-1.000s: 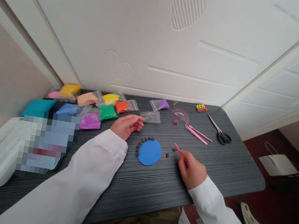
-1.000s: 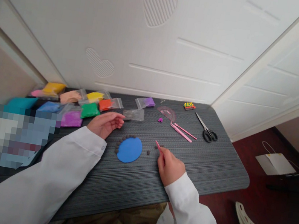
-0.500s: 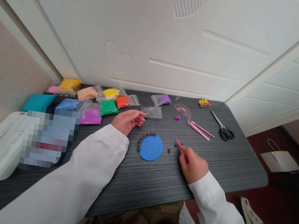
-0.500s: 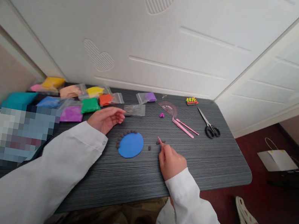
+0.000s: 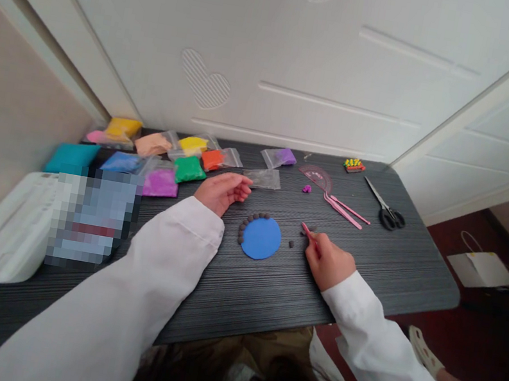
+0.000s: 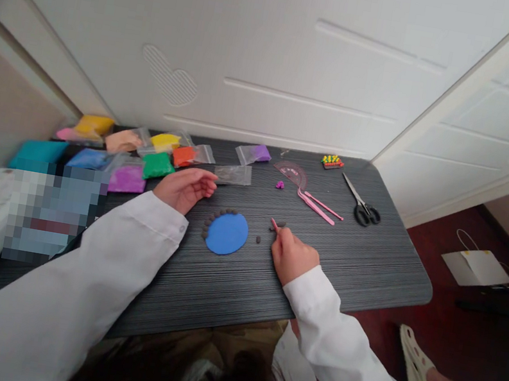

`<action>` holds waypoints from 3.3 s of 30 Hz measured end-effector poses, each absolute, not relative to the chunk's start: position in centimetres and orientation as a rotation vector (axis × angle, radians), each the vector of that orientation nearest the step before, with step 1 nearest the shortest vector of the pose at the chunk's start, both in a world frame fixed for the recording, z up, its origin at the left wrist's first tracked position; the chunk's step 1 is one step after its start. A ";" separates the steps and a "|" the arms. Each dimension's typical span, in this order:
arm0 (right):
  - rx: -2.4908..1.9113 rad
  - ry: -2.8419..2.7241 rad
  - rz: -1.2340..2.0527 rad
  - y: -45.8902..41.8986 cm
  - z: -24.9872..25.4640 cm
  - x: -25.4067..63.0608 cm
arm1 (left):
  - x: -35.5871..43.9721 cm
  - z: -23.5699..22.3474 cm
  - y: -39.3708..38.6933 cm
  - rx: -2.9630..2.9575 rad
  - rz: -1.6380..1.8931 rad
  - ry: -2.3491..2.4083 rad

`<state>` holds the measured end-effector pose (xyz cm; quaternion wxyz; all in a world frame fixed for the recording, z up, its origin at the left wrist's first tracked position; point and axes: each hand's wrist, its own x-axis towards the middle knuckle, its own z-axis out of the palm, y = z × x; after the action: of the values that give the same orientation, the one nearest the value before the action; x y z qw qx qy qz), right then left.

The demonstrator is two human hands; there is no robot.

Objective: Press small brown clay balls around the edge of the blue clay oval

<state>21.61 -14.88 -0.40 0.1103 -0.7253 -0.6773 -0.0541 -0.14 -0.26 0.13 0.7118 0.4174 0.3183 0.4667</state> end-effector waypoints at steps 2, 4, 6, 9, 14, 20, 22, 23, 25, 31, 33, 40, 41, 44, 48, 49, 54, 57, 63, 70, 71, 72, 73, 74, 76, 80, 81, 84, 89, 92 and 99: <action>-2.118 -2.000 -0.159 -15.0 -0.4 21.7 | -0.2 0.1 -0.2 0.914 1.043 0.717; -2.105 -2.010 -0.157 -15.3 -0.4 21.8 | -0.2 0.1 -0.2 0.904 1.030 0.728; -2.093 -2.017 -0.149 -15.4 -0.4 21.8 | -0.2 0.0 0.0 0.907 1.009 0.732; -2.076 -2.022 -0.123 -15.2 -0.5 21.6 | -0.2 0.0 0.0 0.924 1.015 0.724; -1.976 -2.027 -0.037 -15.0 -0.1 21.6 | -0.2 0.0 -0.1 0.919 1.029 0.716; -1.897 -1.896 0.063 -15.2 1.3 23.5 | -0.3 0.0 -0.1 0.918 1.022 0.709; -1.927 -1.914 0.065 -15.0 1.5 24.2 | -0.3 0.0 0.0 0.916 1.018 0.704; -1.932 -1.929 0.072 -14.9 1.5 24.5 | -0.3 0.0 0.0 0.915 1.016 0.702; -1.932 -1.960 0.089 -14.7 1.3 24.8 | -0.3 0.0 0.0 0.914 1.011 0.701; -1.933 -2.032 0.086 -14.5 0.1 25.0 | -0.3 0.0 0.0 0.919 1.015 0.698; -1.929 -2.054 0.084 -14.5 0.0 25.1 | -0.3 -0.1 0.0 0.921 1.011 0.699; -1.926 -2.114 0.015 -14.4 -0.1 25.2 | -0.2 -0.2 0.1 0.930 1.016 0.703; -1.932 -2.124 0.005 -14.4 -0.1 25.2 | -0.2 -0.2 0.1 0.930 1.016 0.703; -1.952 -2.166 -0.052 -14.4 -0.1 25.3 | -0.2 -0.1 0.1 0.930 1.015 0.702; -1.959 -2.193 -0.112 -14.2 -0.1 25.2 | -0.2 0.0 -0.1 0.928 1.024 0.701; -1.959 -2.195 -0.118 -14.1 -0.1 25.1 | -0.2 0.0 -0.1 0.929 1.027 0.701; -1.965 -2.217 -0.162 -13.6 0.1 24.9 | -0.1 0.1 -0.2 0.937 1.030 0.703; -1.945 -2.259 -0.166 -13.8 0.2 25.3 | -0.1 0.2 -0.3 0.928 1.035 0.704; -1.873 -2.317 -0.126 -14.3 0.0 26.6 | -0.1 0.2 -0.3 0.935 1.034 0.696; -1.894 -2.219 -0.143 -14.0 -0.1 26.0 | -0.1 0.1 -0.2 0.933 1.031 0.697; -1.894 -2.200 -0.143 -14.1 -0.1 25.9 | -0.1 0.1 -0.2 0.934 1.031 0.698; -1.893 -2.175 -0.144 -14.1 -0.1 25.9 | -0.2 0.1 -0.2 0.935 1.031 0.699; -1.892 -2.147 -0.142 -14.1 -0.1 25.9 | -0.2 0.1 -0.2 0.935 1.032 0.698; -1.892 -2.120 -0.136 -14.1 -0.1 25.9 | -0.2 0.1 -0.2 0.934 1.034 0.698; -1.896 -2.083 -0.114 -14.1 0.0 26.0 | -0.2 0.1 -0.2 0.930 1.031 0.698; -1.917 -2.061 -0.105 -14.0 0.1 26.0 | 0.0 0.2 -0.2 0.921 1.028 0.703; -1.926 -2.057 -0.116 -13.9 0.1 26.0 | 0.0 0.2 -0.2 0.920 1.029 0.706; -1.954 -2.063 -0.134 -13.7 0.2 25.9 | 0.0 0.3 -0.2 0.918 1.032 0.715; -1.980 -2.056 -0.151 -13.3 -0.1 26.2 | -0.1 0.3 -0.2 0.918 1.029 0.722; -1.974 -2.028 -0.165 -13.1 -0.3 26.5 | -0.1 0.2 -0.2 0.919 1.028 0.718; -1.975 -1.971 -0.238 -12.4 -0.9 27.5 | -0.2 0.1 -0.2 0.928 1.027 0.706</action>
<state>27.49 -12.38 -0.91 0.1701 -0.6950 -0.6936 -0.0838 -0.16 -0.19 0.13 0.7131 0.4187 0.3184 0.4636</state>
